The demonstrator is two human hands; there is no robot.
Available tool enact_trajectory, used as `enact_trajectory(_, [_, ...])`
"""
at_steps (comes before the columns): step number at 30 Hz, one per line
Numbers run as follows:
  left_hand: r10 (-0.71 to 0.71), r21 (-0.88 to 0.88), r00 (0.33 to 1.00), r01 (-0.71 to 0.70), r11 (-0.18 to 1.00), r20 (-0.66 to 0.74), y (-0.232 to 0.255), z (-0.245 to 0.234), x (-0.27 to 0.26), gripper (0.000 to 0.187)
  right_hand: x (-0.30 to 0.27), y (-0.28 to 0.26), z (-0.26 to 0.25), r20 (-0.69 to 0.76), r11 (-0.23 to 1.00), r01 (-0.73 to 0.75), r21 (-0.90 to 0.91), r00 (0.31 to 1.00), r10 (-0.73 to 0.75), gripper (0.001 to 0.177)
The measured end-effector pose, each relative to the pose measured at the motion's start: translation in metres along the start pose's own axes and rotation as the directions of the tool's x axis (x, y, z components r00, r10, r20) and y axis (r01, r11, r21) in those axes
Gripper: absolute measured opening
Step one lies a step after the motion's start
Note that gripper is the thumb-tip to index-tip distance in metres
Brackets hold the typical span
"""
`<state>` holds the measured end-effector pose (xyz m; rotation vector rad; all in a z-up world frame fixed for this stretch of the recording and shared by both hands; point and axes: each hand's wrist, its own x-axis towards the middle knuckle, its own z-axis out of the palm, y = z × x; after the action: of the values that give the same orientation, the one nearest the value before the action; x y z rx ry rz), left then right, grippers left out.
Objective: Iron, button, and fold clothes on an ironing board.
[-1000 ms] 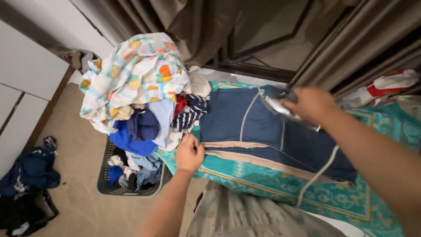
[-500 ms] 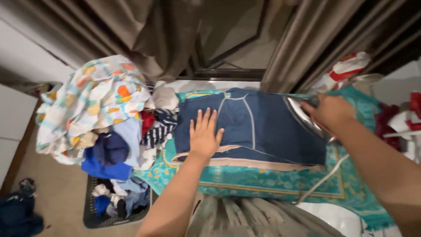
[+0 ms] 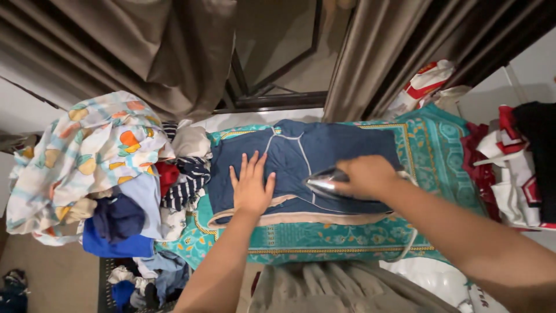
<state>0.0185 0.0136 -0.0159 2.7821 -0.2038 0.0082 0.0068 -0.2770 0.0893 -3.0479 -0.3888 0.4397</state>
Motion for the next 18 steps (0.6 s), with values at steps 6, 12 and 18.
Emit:
enact_trajectory(6, [0.104,0.078,0.994,-0.105,0.991,0.028,-0.006,-0.004,-0.004,0.066,0.019,0.003,-0.012,0.037,0.984,-0.177,0.017,0.984,0.177,0.064])
enact_trajectory(12, [0.066,0.136,0.987,-0.086,0.987,0.148,0.001,-0.018,-0.009,0.086,0.044,0.073,-0.002,-0.171,0.914,-0.374,0.158,0.901,0.398,0.064])
enact_trajectory(18, [0.066,0.155,0.987,-0.089,0.984,0.148,0.003,-0.018,-0.009,0.088,-0.024,0.071,0.008,0.027,0.938,-0.346,-0.015,0.938,0.346,0.063])
